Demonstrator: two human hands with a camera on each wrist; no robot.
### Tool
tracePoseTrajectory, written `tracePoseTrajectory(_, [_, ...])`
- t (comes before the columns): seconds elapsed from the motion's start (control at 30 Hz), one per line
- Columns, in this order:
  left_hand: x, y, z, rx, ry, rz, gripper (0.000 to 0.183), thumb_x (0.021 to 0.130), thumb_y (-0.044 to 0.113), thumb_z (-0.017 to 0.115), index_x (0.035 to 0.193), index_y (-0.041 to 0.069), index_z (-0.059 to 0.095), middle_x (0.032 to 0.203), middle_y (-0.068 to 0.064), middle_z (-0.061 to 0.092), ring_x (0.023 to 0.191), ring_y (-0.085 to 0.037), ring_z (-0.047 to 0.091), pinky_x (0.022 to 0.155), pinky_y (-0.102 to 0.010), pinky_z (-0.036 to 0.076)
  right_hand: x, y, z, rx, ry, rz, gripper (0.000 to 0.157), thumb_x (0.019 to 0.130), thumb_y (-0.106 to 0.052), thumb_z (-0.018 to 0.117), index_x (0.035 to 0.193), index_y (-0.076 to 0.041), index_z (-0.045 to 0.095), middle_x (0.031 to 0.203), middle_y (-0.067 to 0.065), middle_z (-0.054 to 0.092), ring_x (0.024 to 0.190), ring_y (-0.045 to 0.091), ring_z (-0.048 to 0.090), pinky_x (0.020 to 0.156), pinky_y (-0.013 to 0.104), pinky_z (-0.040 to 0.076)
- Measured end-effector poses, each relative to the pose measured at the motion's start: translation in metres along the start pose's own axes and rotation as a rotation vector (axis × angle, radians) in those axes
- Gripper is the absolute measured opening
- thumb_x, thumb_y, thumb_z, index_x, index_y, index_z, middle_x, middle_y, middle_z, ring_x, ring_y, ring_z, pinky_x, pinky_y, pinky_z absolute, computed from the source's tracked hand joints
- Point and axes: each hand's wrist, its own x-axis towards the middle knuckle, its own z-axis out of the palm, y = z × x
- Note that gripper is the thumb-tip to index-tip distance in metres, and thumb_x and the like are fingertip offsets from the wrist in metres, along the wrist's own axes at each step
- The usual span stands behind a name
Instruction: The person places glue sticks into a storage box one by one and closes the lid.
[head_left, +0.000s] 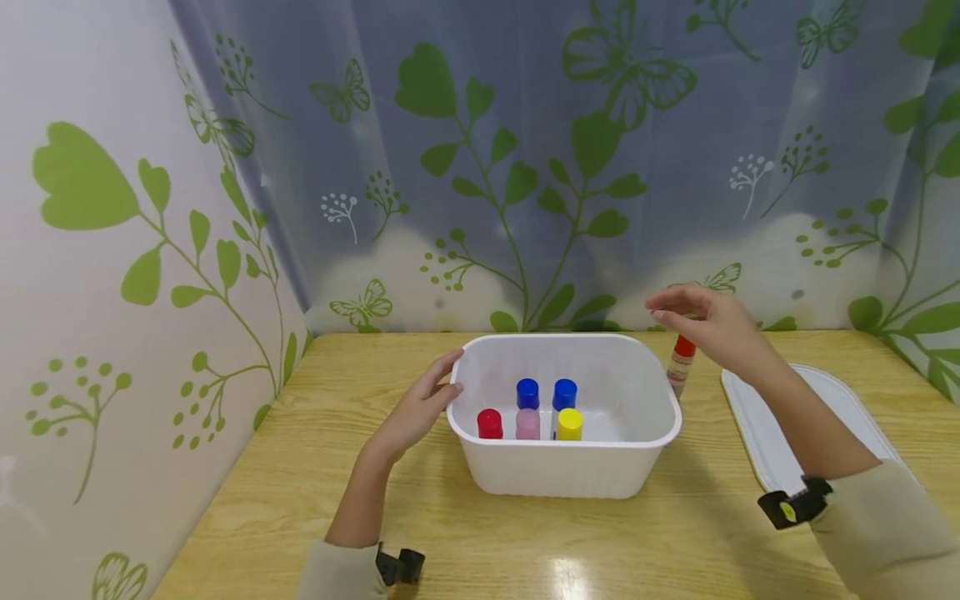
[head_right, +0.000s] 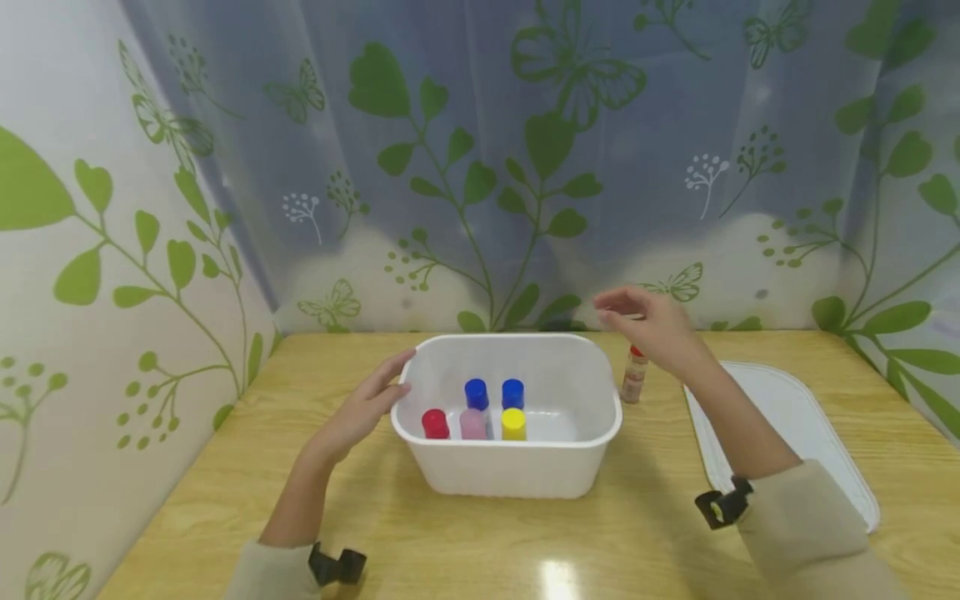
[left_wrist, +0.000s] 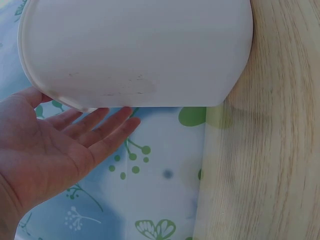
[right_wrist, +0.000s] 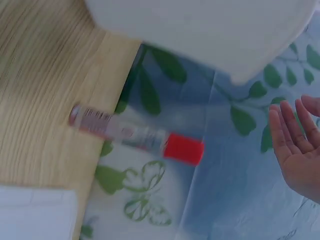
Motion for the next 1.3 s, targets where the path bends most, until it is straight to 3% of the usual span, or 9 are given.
tracePoseTrajectory(0.1, [0.000,-0.003,-0.001,0.004,0.005,-0.002,0.050,0.097,0.014,0.044,0.144,0.009,0.027,0.144,-0.016,0.029,0.124,-0.033,0.038,0.098,-0.045,0.035,0.000,0.017,-0.010,-0.063,0.051,0.008,0.035,0.093,-0.027,0.055,0.117,-0.002,0.058,0.112,0.018,0.058,0.099,0.020,0.053,0.080,0.036,0.047])
tracePoseTrajectory(0.23, [0.002,-0.008,-0.002,0.004,0.010,0.004,0.050,0.097,0.014,0.044,0.144,0.010,0.028,0.144,-0.015,0.029,0.123,-0.033,0.039,0.098,-0.045,0.035,0.000,0.039,-0.013,-0.101,0.092,0.034,0.036,0.094,-0.025,0.053,0.116,0.003,0.056,0.112,0.025,0.056,0.105,0.041,0.048,0.080,0.057,0.042])
tracePoseTrajectory(0.37, [0.001,-0.008,-0.002,0.000,0.009,0.007,0.050,0.097,0.014,0.044,0.144,0.009,0.028,0.144,-0.016,0.030,0.123,-0.033,0.039,0.098,-0.045,0.035,-0.003,0.062,-0.009,-0.108,0.103,0.087,0.041,0.094,-0.028,0.052,0.119,0.005,0.053,0.115,0.028,0.054,0.109,0.046,0.046,0.080,0.059,0.042])
tracePoseTrajectory(0.53, [0.001,-0.009,-0.002,-0.005,0.001,0.010,0.050,0.097,0.014,0.044,0.144,0.009,0.027,0.144,-0.016,0.029,0.123,-0.033,0.039,0.098,-0.045,0.035,-0.008,0.083,0.002,-0.022,0.060,0.156,0.054,0.093,-0.035,0.053,0.130,0.003,0.045,0.127,0.028,0.046,0.116,0.046,0.040,0.086,0.062,0.036])
tracePoseTrajectory(0.67, [0.001,-0.009,-0.002,-0.006,0.007,0.009,0.050,0.097,0.013,0.044,0.144,0.009,0.028,0.144,-0.015,0.030,0.123,-0.032,0.040,0.098,-0.045,0.036,-0.011,0.092,0.012,0.020,0.071,0.160,0.055,0.092,-0.034,0.055,0.134,0.001,0.042,0.128,0.026,0.045,0.114,0.045,0.043,0.084,0.057,0.041])
tracePoseTrajectory(0.77, [0.001,-0.009,-0.002,-0.004,0.012,0.009,0.050,0.097,0.013,0.044,0.144,0.009,0.029,0.143,-0.015,0.031,0.122,-0.031,0.040,0.097,-0.044,0.036,-0.012,0.096,0.018,0.001,0.115,0.140,0.051,0.093,-0.029,0.055,0.132,0.001,0.045,0.123,0.027,0.049,0.109,0.044,0.048,0.076,0.036,0.050])
tracePoseTrajectory(0.9, [0.001,-0.008,-0.001,-0.005,0.011,0.012,0.050,0.097,0.013,0.044,0.144,0.009,0.029,0.143,-0.015,0.030,0.123,-0.031,0.040,0.098,-0.044,0.036,-0.012,0.098,0.021,-0.007,0.166,0.098,0.045,0.093,-0.023,0.056,0.128,0.003,0.048,0.116,0.028,0.053,0.104,0.044,0.051,0.063,0.011,0.044])
tracePoseTrajectory(1.0, [0.002,-0.009,-0.002,-0.003,0.007,0.014,0.050,0.097,0.014,0.044,0.144,0.010,0.028,0.144,-0.015,0.030,0.124,-0.031,0.039,0.098,-0.044,0.036,-0.013,0.097,0.021,-0.015,0.182,0.093,0.044,0.092,-0.024,0.057,0.127,0.003,0.050,0.115,0.028,0.054,0.103,0.043,0.052,0.062,0.010,0.042])
tracePoseTrajectory(1.3, [0.003,-0.009,-0.003,0.000,-0.003,0.014,0.050,0.097,0.015,0.044,0.144,0.010,0.028,0.144,-0.015,0.029,0.124,-0.031,0.039,0.098,-0.044,0.035,-0.015,0.084,0.005,-0.079,0.189,0.094,0.046,0.092,-0.028,0.056,0.128,0.001,0.050,0.113,0.025,0.056,0.101,0.039,0.053,0.065,0.023,0.045])
